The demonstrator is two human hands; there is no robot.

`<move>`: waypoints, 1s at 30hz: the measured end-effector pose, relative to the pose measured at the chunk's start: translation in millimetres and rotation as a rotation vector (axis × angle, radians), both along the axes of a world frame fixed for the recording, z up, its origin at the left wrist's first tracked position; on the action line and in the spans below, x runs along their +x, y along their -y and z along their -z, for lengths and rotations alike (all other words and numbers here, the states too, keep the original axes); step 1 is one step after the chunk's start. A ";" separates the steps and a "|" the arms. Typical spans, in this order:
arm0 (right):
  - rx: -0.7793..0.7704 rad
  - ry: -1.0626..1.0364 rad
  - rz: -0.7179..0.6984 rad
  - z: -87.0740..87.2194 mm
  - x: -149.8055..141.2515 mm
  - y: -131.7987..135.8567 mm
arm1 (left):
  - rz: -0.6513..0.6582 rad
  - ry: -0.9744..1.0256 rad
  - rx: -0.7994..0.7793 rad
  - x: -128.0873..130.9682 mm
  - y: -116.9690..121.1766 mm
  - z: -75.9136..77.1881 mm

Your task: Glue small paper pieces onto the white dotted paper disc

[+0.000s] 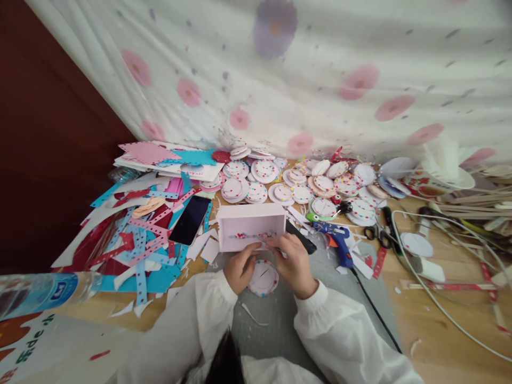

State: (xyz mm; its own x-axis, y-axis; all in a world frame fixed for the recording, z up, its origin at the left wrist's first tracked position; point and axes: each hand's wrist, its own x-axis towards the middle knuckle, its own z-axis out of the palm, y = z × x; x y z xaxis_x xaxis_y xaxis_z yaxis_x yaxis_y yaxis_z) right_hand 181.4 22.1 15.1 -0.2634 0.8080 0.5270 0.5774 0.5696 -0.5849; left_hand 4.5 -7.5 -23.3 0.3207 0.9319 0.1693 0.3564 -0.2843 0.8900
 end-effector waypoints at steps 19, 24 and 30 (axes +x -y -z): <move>-0.083 -0.068 0.091 -8.9 -9.9 -14.7 | 0.006 0.027 0.008 1.3 0.0 -1.7; -0.063 -0.052 0.034 -11.1 -11.0 -9.1 | -0.004 -0.011 -0.014 1.9 0.7 -3.8; -0.121 -0.109 0.006 -9.5 -7.9 -9.6 | 0.000 -0.012 0.006 0.9 1.2 -4.7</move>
State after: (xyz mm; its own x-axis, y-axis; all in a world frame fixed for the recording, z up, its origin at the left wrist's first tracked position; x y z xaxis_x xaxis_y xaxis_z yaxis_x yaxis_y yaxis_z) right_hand 173.5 31.7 24.6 -0.2046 0.8688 0.4510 0.5099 0.4878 -0.7085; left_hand 5.4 -8.7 -18.6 0.3231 0.9307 0.1714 0.3668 -0.2902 0.8839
